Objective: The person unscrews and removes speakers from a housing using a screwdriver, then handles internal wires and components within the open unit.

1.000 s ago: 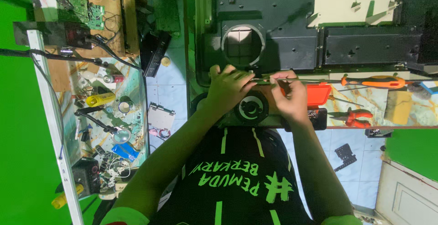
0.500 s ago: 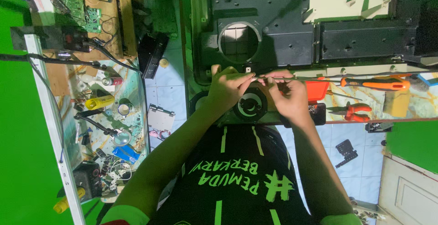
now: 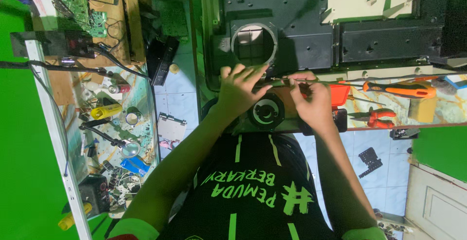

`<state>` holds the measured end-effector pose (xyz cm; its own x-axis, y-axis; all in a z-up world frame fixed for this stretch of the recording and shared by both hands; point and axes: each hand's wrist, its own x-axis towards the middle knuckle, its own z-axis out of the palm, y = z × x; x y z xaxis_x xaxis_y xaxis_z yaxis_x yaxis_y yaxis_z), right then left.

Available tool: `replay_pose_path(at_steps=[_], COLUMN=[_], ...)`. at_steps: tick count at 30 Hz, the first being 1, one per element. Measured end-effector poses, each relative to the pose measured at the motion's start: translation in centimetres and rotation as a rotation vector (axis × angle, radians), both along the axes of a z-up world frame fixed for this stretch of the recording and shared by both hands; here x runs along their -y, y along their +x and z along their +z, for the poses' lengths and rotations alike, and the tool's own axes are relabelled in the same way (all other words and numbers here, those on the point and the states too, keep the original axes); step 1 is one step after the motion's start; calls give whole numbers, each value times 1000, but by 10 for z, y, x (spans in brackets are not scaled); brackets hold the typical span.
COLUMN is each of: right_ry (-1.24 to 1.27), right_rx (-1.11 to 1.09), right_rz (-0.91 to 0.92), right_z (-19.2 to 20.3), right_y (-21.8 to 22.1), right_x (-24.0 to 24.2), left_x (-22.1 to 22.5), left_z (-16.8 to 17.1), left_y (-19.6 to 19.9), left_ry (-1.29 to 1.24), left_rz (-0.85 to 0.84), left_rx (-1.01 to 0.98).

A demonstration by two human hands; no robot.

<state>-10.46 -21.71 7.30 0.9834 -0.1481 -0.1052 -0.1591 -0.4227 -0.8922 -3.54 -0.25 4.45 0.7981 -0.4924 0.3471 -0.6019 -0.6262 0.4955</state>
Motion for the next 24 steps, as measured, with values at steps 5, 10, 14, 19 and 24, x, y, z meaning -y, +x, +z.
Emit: replay_pose_path(at_steps=[5, 10, 14, 19, 24], right_ry=[-182, -454, -330, -406, -334], right_rx=[91, -185, 78, 85, 112], right_rz=[77, 147, 136, 239, 200], right_z=[-32, -68, -84, -92, -98], right_y=[0, 9, 7, 15, 20], right_x=[14, 17, 7, 7, 0], left_x=[-11, -12, -11, -9, -12], left_z=[-6, -25, -37, -36, -33], left_y=[14, 35, 37, 40, 43], left_ry=[50, 60, 58, 86, 79], left_rz=[42, -54, -97, -108, -119], left_rx=[125, 71, -41, -91, -82])
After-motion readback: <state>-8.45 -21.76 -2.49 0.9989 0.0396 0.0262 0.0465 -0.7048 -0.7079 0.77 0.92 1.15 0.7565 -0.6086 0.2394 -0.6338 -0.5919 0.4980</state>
